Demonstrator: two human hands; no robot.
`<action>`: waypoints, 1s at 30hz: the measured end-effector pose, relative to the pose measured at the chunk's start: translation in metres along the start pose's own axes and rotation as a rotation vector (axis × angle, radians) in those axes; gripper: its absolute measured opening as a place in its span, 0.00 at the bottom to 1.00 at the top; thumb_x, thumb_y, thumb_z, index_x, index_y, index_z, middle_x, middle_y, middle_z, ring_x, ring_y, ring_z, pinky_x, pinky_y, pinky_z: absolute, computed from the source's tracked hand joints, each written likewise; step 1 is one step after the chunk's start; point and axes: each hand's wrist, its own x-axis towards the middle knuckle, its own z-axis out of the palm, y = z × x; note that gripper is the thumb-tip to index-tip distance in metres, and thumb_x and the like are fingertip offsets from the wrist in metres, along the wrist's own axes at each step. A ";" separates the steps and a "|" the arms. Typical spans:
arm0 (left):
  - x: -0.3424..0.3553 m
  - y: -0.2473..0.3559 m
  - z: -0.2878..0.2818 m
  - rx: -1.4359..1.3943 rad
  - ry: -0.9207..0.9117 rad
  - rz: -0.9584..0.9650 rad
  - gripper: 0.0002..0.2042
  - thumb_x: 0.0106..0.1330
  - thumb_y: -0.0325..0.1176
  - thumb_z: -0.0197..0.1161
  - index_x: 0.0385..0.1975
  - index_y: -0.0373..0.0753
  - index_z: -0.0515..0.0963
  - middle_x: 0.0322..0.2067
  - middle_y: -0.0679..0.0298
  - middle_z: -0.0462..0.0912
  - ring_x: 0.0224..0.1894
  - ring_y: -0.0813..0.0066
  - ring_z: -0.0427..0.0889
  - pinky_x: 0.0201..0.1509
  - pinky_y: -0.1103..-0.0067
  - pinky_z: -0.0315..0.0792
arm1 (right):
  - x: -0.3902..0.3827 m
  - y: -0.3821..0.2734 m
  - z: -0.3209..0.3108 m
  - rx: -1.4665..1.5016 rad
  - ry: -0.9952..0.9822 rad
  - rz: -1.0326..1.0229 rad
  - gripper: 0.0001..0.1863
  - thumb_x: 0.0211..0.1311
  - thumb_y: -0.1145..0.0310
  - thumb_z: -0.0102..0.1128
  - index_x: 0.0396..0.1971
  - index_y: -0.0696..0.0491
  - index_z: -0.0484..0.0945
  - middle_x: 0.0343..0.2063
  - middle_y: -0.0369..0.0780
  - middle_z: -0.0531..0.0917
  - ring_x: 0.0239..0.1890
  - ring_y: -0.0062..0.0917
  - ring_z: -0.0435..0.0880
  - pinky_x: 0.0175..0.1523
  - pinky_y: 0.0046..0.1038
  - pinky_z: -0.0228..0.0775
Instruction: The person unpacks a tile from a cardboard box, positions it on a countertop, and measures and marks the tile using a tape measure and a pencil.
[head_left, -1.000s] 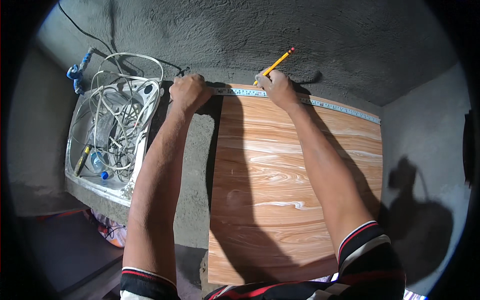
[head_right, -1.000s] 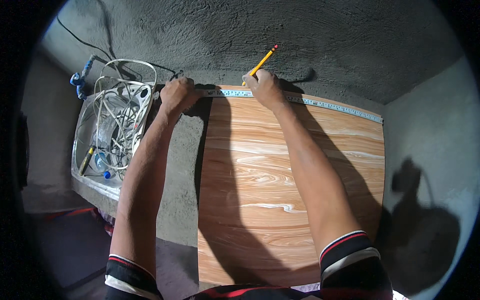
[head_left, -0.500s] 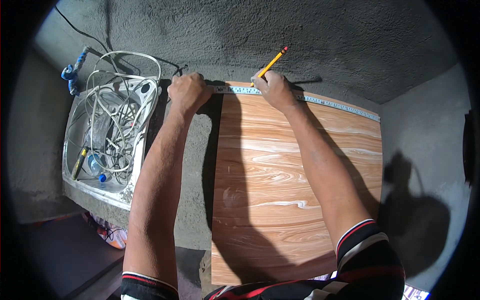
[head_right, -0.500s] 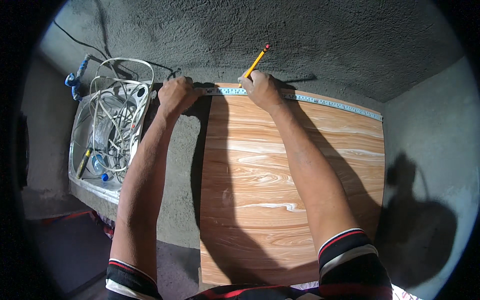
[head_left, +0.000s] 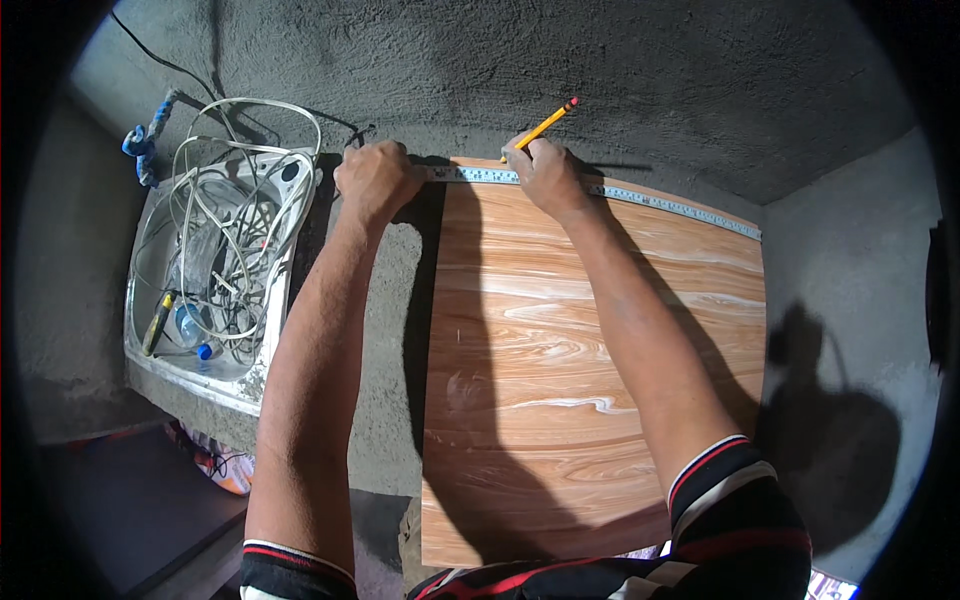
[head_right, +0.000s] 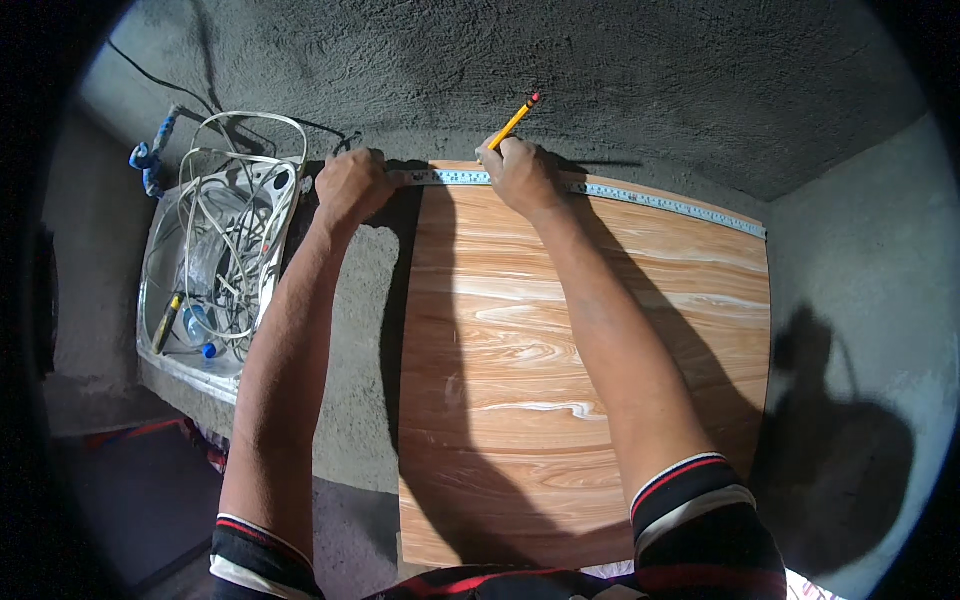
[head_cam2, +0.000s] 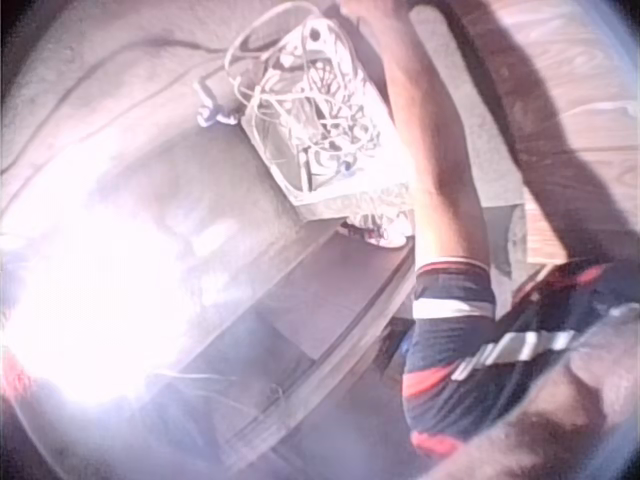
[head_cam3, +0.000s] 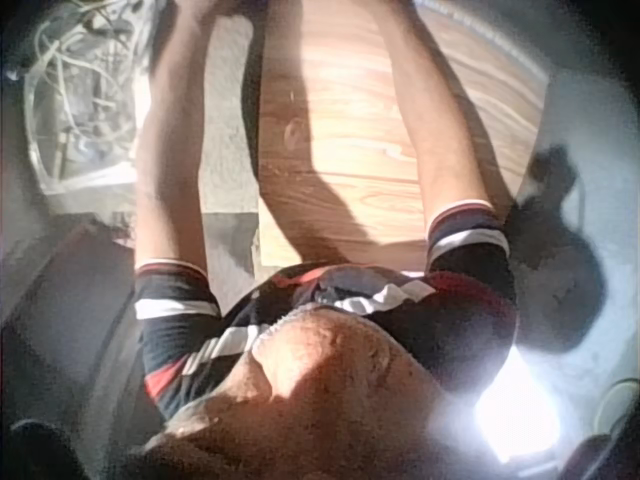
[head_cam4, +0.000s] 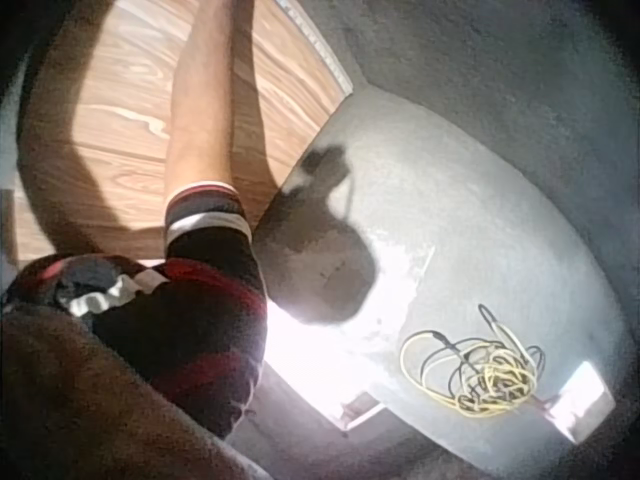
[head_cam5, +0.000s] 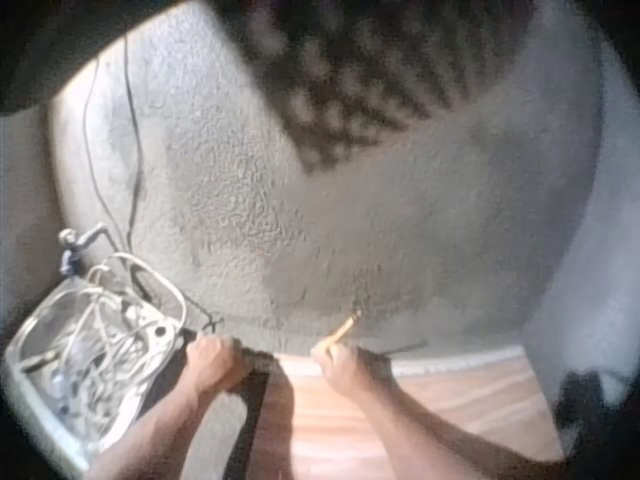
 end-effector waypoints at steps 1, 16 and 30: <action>-0.001 0.000 0.000 -0.002 0.000 -0.009 0.24 0.58 0.60 0.72 0.34 0.41 0.89 0.35 0.54 0.89 0.43 0.55 0.88 0.51 0.64 0.78 | -0.001 -0.001 0.000 0.002 0.000 0.000 0.15 0.68 0.60 0.65 0.39 0.59 0.85 0.30 0.52 0.87 0.34 0.47 0.89 0.39 0.42 0.79; -0.002 -0.009 0.001 -0.070 0.000 0.033 0.22 0.60 0.54 0.70 0.38 0.39 0.89 0.39 0.49 0.89 0.46 0.44 0.87 0.49 0.59 0.81 | -0.002 -0.010 -0.022 0.420 0.064 0.120 0.15 0.71 0.60 0.63 0.41 0.59 0.85 0.30 0.42 0.89 0.33 0.27 0.88 0.40 0.30 0.78; -0.216 -0.021 -0.092 -0.264 -0.266 0.141 0.19 0.62 0.51 0.70 0.31 0.38 0.86 0.25 0.47 0.84 0.32 0.45 0.85 0.36 0.62 0.76 | -0.288 -0.117 -0.275 0.381 0.592 0.156 0.10 0.74 0.66 0.56 0.44 0.57 0.79 0.28 0.33 0.76 0.29 0.13 0.70 0.36 0.21 0.64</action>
